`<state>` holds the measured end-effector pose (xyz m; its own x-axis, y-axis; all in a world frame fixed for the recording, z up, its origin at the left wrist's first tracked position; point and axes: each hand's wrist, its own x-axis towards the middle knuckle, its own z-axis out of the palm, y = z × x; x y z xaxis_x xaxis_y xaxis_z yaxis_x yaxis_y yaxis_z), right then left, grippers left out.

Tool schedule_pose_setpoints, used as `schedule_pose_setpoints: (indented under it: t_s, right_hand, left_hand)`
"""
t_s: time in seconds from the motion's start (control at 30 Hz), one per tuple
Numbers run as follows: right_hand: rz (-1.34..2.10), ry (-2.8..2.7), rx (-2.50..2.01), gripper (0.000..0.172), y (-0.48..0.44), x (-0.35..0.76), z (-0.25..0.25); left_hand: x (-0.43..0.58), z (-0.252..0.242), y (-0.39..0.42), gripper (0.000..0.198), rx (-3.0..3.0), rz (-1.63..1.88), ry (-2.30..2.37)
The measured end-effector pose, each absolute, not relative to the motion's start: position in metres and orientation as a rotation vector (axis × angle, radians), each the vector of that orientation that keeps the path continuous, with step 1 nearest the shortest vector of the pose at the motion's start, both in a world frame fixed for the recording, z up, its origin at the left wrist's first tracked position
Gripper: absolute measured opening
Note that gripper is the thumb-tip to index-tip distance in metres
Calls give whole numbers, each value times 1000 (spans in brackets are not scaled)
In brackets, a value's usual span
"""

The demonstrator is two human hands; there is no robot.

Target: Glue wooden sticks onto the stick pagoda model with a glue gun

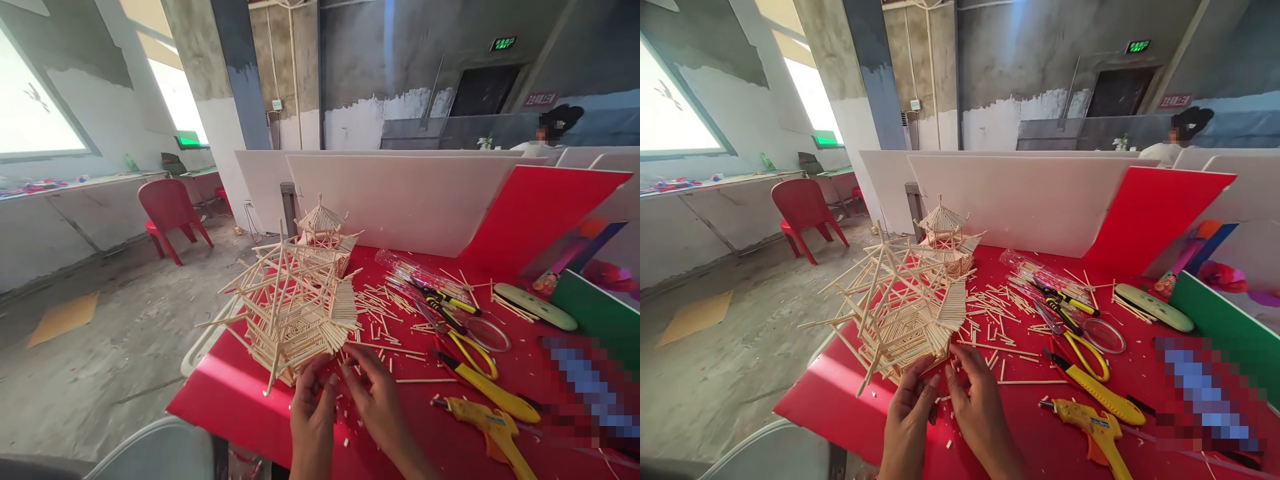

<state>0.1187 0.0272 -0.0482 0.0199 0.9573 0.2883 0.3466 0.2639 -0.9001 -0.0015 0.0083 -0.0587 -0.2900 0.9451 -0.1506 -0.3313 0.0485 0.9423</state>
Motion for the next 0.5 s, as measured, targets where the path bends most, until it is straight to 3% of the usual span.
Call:
schedule_pose_setpoints:
  t_s: [0.13, 0.3, 0.5]
  right_hand:
    - [813, -1498, -1245, 34, 32, 112, -47]
    - [991, -1483, -1221, 32, 34, 106, -38]
    - [940, -1468, -1207, 22, 38, 104, -32]
  left_hand:
    - [1, -44, 11, 58, 606, 1459, 1190]
    - [2, -20, 16, 50, 495, 1412, 1098]
    - [1, -20, 26, 38, 467, 1386, 1040]
